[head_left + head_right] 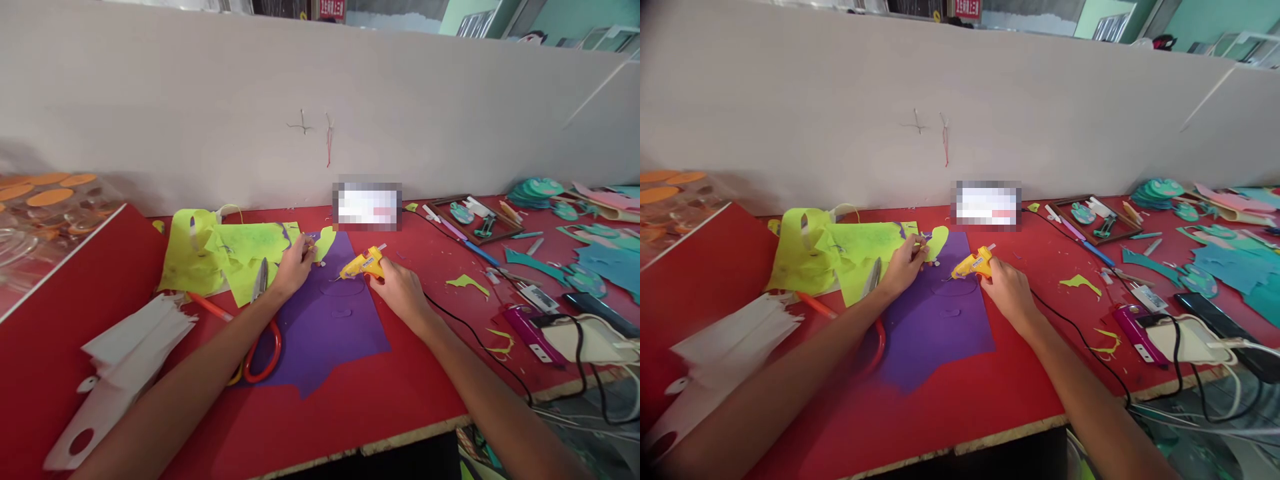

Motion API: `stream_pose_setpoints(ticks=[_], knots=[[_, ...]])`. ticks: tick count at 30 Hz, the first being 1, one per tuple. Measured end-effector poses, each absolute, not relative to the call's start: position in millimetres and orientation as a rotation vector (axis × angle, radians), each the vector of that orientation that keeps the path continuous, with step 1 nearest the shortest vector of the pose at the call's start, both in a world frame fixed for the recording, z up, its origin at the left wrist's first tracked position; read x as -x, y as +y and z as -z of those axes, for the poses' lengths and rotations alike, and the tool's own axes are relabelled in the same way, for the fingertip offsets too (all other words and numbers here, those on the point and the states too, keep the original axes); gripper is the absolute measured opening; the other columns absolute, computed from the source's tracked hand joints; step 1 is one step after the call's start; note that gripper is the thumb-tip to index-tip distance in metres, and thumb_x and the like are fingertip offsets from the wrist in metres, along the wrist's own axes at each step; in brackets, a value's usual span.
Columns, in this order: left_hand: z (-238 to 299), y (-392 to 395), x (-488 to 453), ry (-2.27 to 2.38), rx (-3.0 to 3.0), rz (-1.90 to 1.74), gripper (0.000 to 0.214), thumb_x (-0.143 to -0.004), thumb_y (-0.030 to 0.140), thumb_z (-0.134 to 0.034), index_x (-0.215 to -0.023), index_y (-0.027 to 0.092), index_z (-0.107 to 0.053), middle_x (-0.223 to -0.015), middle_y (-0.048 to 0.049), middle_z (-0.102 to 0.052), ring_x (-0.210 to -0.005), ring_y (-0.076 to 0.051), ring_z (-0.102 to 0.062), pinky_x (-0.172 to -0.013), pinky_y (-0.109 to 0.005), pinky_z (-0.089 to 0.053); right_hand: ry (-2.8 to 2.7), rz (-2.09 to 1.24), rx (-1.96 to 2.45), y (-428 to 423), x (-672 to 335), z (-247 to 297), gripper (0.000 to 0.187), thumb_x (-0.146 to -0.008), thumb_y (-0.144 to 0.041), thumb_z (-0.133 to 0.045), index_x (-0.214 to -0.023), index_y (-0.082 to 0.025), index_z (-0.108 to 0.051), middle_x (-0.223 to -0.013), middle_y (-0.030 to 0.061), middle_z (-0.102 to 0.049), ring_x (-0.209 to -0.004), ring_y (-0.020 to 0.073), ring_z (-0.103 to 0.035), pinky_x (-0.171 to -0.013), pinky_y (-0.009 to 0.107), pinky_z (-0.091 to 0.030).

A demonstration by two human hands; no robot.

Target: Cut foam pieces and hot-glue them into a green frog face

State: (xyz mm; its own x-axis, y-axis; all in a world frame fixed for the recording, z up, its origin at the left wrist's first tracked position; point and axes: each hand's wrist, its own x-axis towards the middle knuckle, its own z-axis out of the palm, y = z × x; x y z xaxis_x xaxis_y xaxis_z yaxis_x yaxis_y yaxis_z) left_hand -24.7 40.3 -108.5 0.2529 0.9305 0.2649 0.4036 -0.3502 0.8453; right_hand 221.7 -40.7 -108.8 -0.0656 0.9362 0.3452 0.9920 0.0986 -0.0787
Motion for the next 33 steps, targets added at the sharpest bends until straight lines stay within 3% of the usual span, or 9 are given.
stream_pose_setpoints(ticks=[27, 33], knots=[[106.1, 39.2, 24.6, 1.203, -1.830, -1.050, 0.004, -0.095, 0.024, -0.047, -0.093, 0.022, -0.044, -0.057, 0.0069, -0.052, -0.054, -0.013, -0.060, -0.054, -0.023, -0.036, -2.108, 0.184, 2.031, -35.6, -253.4, 92.3, 0.007, -0.085, -0.023, -0.062, -0.091, -0.019, -0.062, -0.074, 0.0061, -0.071, -0.064, 0.0207, -0.063, -0.055, 0.030, -0.023], [106.9, 39.8, 25.5, 1.220, -1.843, -1.044, 0.004, -0.095, 0.025, -0.048, -0.094, 0.022, -0.044, -0.060, 0.0058, -0.057, -0.051, -0.012, -0.055, -0.054, -0.024, -0.036, -2.107, 0.073, 1.991, -34.7, -259.8, 91.1, 0.008, -0.085, -0.023, -0.061, -0.093, -0.020, -0.063, -0.076, 0.0050, -0.071, -0.065, 0.0199, -0.063, -0.055, 0.029, -0.026]])
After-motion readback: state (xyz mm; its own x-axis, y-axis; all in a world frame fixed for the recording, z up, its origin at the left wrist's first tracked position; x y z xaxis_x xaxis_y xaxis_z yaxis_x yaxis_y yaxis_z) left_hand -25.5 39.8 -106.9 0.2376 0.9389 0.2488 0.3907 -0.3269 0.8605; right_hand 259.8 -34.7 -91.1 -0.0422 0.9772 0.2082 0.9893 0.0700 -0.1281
